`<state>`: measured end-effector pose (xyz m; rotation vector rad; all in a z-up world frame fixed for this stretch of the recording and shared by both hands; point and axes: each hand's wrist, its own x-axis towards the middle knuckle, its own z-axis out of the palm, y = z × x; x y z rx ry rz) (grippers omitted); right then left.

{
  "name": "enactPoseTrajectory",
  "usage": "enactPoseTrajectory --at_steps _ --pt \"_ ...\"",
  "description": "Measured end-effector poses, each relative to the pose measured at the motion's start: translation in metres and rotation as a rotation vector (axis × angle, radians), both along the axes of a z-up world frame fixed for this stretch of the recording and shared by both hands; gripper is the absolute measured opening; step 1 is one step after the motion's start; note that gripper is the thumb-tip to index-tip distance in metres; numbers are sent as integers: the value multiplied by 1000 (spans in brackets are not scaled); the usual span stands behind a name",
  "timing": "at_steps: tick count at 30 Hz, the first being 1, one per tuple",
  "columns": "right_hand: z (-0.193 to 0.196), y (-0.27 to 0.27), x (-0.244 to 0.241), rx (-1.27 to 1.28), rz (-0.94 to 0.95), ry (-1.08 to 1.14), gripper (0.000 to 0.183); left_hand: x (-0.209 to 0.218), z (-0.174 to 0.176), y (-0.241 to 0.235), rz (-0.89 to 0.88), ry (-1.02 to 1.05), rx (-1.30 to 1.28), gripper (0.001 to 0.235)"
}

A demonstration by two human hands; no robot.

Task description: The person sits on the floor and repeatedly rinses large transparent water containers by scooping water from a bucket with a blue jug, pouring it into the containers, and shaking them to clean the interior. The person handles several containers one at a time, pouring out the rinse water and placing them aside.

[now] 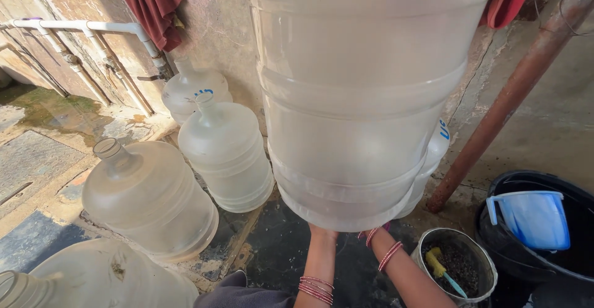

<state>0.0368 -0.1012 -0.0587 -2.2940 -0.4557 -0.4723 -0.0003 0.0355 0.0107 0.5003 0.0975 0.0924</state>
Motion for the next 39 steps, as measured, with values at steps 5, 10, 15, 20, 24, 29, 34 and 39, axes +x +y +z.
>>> enactPoseTrajectory --at_steps 5,10,15,20,24,29,34,39 --pt "-12 -2 30 -173 26 -81 43 1 10 -17 15 146 -416 54" --pt "20 -54 100 -203 -47 -117 42 13 -23 -24 -79 324 -499 61" --pt "-16 -55 39 -116 5 -39 44 6 7 -22 -69 209 -268 59" --pt "-14 -4 -48 3 180 -22 45 1 36 -15 -121 57 -97 59" --pt "-3 3 -61 64 245 2 46 -26 24 -8 -90 52 -91 59" --pt "6 23 -42 148 274 -4 48 -36 29 15 -77 66 -73 59" --pt "12 9 -33 176 238 -6 50 -38 39 6 -79 89 -30 59" --pt "73 -36 -23 142 173 -73 52 -18 102 37 -38 65 9 59"
